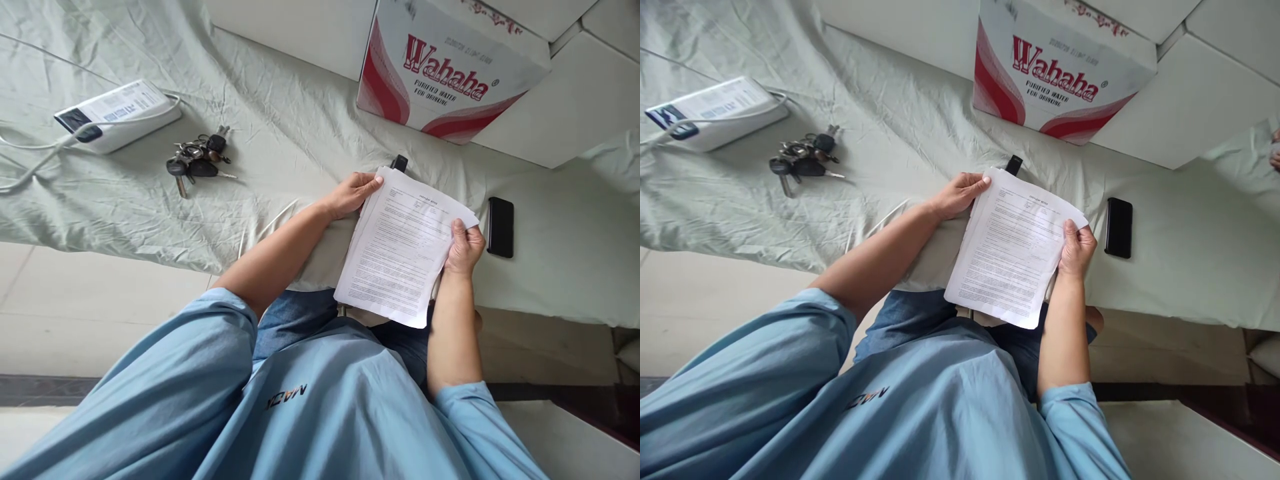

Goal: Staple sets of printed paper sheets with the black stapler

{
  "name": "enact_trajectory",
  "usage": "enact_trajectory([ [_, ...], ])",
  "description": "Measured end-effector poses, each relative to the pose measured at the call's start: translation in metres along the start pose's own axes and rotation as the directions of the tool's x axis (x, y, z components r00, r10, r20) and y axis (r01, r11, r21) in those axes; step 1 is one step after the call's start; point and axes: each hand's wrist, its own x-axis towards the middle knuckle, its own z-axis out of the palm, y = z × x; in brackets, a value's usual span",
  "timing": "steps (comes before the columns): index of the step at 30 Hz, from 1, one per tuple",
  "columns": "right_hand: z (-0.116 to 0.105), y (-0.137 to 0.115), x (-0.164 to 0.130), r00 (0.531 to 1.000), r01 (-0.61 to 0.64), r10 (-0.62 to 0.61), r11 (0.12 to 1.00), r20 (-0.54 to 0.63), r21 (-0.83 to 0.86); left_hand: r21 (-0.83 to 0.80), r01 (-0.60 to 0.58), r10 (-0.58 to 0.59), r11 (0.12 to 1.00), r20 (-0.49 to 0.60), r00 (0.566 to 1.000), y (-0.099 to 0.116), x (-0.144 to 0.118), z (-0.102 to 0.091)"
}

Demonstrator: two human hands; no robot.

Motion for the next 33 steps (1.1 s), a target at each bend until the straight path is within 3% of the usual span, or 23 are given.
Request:
enact_trajectory([
  [3,-0.0019,0.0004,0.0005,1.0,0.002,-0.001,0.999,0.015,-0.041,-0.004,-0.007,0.008,1.0,0.064,0.998,0.0031,-0.0003,-0.0005],
  [8,-0.0046,0.0002,0.0005,0.999,0.024,-0.021,0.994,0.03,-0.106,0.004,-0.012,0.011,1.0,0.081,0.997,0.0054,-0.0021,-0.0009],
  [33,-0.0059,0.0005,0.0009,0.997,0.059,-0.049,0.984,0.063,-0.171,0.075,-0.008,0.004,0.997,0.053,0.999,0.0095,-0.0034,0.0013],
])
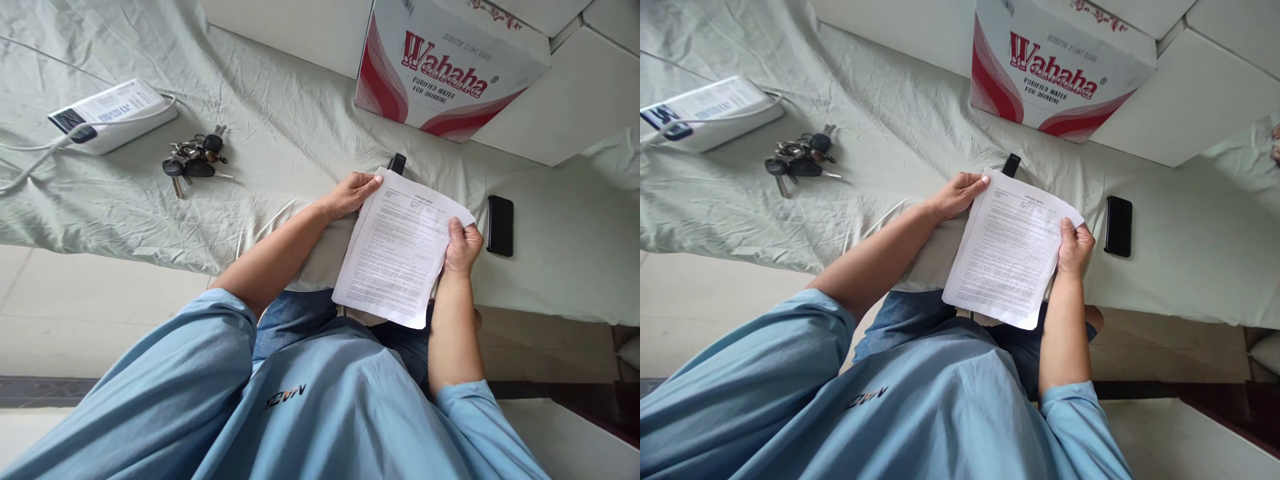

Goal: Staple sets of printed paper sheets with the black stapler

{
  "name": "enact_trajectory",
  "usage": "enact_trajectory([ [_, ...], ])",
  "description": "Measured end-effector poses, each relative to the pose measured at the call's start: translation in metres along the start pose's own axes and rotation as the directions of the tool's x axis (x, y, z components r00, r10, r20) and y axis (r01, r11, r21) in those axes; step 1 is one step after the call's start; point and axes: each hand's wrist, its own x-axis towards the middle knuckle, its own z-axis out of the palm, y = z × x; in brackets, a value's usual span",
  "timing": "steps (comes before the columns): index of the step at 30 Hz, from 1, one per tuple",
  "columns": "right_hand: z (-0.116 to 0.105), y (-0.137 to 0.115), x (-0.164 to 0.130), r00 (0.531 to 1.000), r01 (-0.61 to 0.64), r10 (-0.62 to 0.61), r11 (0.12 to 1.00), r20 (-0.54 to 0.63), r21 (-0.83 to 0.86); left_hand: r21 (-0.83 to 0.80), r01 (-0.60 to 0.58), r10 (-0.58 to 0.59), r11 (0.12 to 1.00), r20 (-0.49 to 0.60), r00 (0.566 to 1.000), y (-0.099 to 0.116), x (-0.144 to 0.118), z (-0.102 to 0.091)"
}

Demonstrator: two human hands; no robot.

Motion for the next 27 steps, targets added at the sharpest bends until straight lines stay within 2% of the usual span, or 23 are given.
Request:
enact_trajectory([
  [10,0.005,-0.003,-0.001,0.999,-0.033,0.033,0.999,-0.015,0.041,0.085,-0.011,0.012,0.996,-0.012,1.0,-0.001,0.002,-0.001],
  [13,0.009,0.0,0.0,0.998,-0.002,0.007,0.996,-0.064,0.088,0.084,-0.027,0.028,0.996,-0.01,1.0,-0.003,0.002,-0.002],
  [17,0.008,0.006,0.003,0.991,0.059,-0.057,0.998,-0.118,0.012,0.103,-0.059,0.058,0.993,0.005,0.998,0.0,0.001,0.0],
  [27,-0.004,0.008,0.007,0.995,0.076,-0.079,0.996,-0.06,-0.046,0.206,-0.086,0.089,0.975,-0.006,0.996,0.003,0.002,0.002],
])
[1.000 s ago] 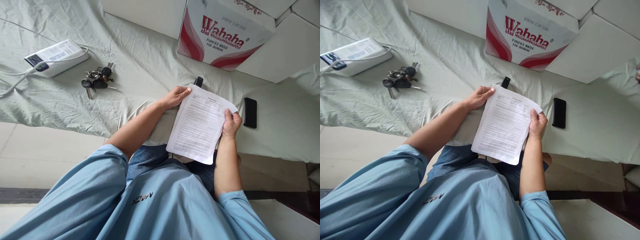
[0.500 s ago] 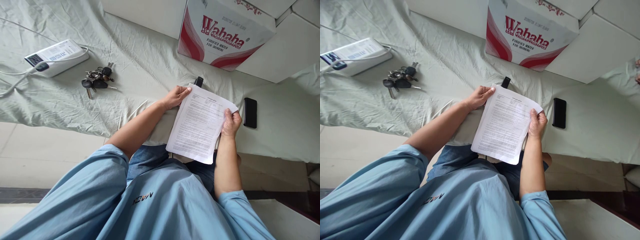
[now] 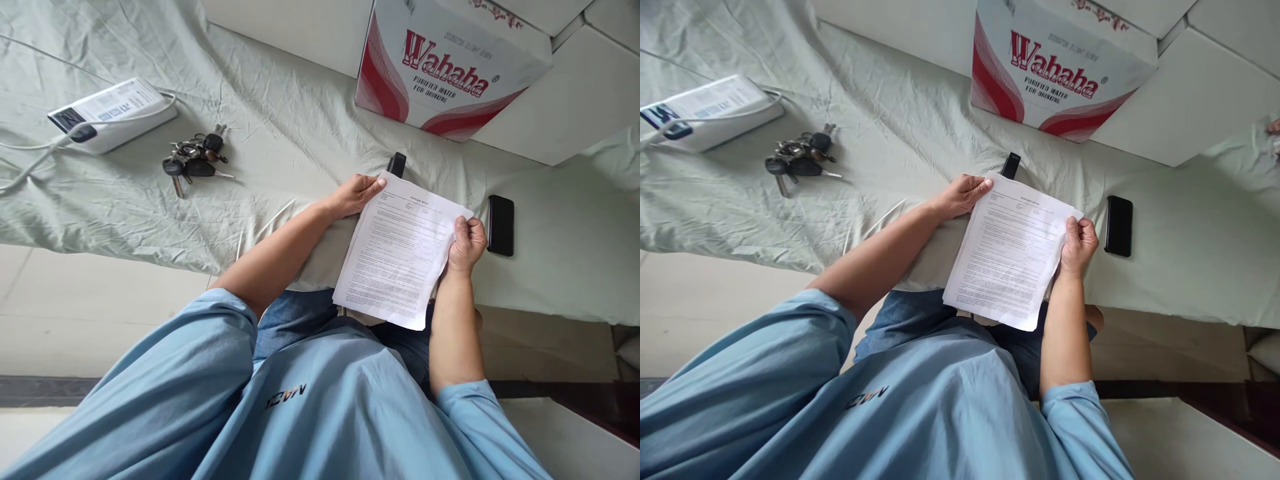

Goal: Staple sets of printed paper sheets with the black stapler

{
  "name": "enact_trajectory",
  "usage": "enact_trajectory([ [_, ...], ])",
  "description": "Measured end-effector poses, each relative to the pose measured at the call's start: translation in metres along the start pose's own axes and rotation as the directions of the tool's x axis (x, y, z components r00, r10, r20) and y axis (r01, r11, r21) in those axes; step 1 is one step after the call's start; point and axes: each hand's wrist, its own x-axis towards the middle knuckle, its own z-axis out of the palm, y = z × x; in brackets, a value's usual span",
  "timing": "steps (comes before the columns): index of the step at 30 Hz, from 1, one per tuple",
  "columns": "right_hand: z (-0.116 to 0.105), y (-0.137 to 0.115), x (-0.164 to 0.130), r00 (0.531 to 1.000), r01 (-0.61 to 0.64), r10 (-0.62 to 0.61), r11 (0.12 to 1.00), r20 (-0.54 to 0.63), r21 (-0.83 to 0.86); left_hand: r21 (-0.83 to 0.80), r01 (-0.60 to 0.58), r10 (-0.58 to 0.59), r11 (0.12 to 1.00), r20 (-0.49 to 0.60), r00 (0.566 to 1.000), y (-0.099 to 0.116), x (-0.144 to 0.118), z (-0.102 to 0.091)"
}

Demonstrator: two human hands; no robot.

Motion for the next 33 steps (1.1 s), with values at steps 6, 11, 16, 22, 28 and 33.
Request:
enact_trajectory([
  [6,0.001,-0.003,0.001,1.0,-0.015,0.014,0.998,-0.017,-0.056,0.003,0.003,-0.003,1.0,-0.006,1.0,-0.002,0.0,0.001],
  [11,0.001,-0.004,0.0,1.0,-0.018,0.018,0.999,0.0,-0.047,-0.003,-0.005,0.005,1.0,-0.009,1.0,-0.003,0.0,0.001],
  [16,0.003,0.005,-0.003,0.999,-0.032,0.032,0.998,0.007,0.061,0.001,-0.025,0.025,1.0,-0.045,0.999,-0.002,-0.001,0.001],
  [22,0.007,0.004,-0.009,0.997,-0.072,0.072,0.991,0.002,0.114,-0.043,0.018,-0.021,0.999,-0.068,0.997,0.0,-0.003,0.002],
  [28,0.01,-0.012,-0.012,1.0,-0.014,0.015,0.998,0.019,-0.058,-0.016,0.023,-0.024,1.0,-0.037,0.999,0.002,-0.003,0.002],
  [33,0.007,-0.017,-0.01,1.0,0.001,0.002,0.994,0.028,-0.112,-0.01,0.006,-0.006,1.0,-0.015,1.0,0.003,-0.003,0.002],
])
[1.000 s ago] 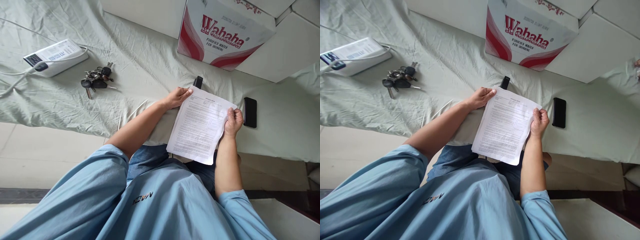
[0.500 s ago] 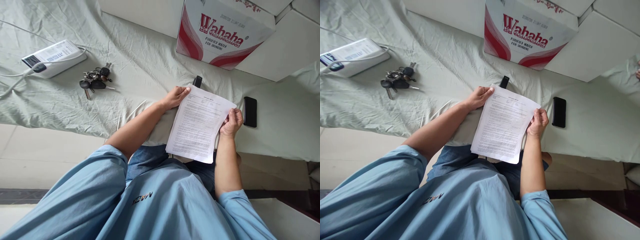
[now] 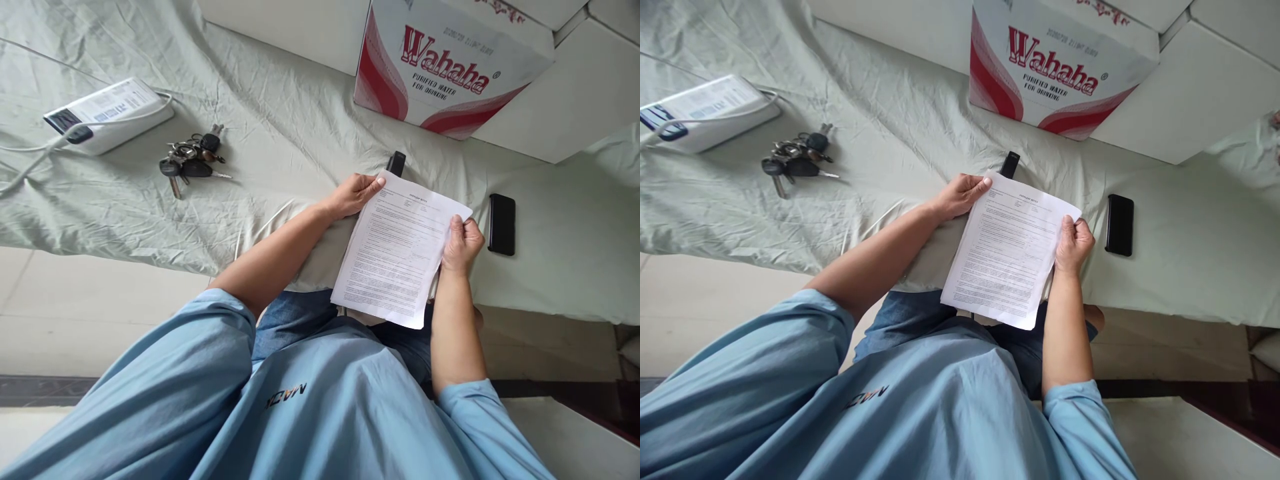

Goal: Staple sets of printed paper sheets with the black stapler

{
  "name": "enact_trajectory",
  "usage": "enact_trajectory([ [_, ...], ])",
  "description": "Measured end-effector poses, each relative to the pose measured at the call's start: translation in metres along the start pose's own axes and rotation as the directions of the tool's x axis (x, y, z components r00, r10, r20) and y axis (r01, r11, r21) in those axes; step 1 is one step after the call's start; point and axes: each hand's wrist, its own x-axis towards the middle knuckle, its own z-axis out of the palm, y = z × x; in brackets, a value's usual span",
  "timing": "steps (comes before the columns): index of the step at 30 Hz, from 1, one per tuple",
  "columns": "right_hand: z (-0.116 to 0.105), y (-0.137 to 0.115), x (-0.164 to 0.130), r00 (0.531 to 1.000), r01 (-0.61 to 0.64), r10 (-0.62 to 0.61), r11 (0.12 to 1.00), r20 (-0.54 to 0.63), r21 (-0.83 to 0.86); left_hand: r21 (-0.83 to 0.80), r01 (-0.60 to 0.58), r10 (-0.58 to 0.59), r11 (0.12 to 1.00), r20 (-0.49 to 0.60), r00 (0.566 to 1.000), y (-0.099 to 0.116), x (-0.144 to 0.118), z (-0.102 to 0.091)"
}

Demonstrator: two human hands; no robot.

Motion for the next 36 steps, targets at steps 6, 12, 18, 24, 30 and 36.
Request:
enact_trajectory([
  [6,0.0006,0.001,0.0011,1.0,-0.016,0.015,1.0,0.017,0.021,0.016,0.0,0.0,1.0,-0.011,1.0,-0.0039,0.0009,0.0009],
  [12,0.0011,0.0017,0.0007,1.0,-0.021,0.021,1.0,0.007,0.019,0.005,-0.004,0.004,1.0,-0.011,1.0,-0.0064,0.0011,0.0006],
  [18,0.0013,0.0013,0.0005,1.0,-0.015,0.015,1.0,0.011,0.014,0.008,-0.003,0.003,1.0,-0.007,1.0,-0.0053,0.0012,0.0009],
  [24,0.0028,0.0031,0.001,0.999,-0.014,0.013,1.0,0.036,0.008,0.028,-0.01,0.01,1.0,-0.018,1.0,-0.0061,0.0016,-0.0001],
  [30,0.0029,0.005,0.0008,0.997,-0.015,0.016,1.0,0.074,-0.019,0.027,-0.012,0.012,1.0,0.003,1.0,-0.0082,0.0024,-0.0009],
  [36,0.0034,0.0076,0.0026,0.999,-0.001,0.002,1.0,0.035,-0.011,0.045,0.004,-0.003,0.999,-0.015,1.0,-0.0089,0.0021,-0.002],
])
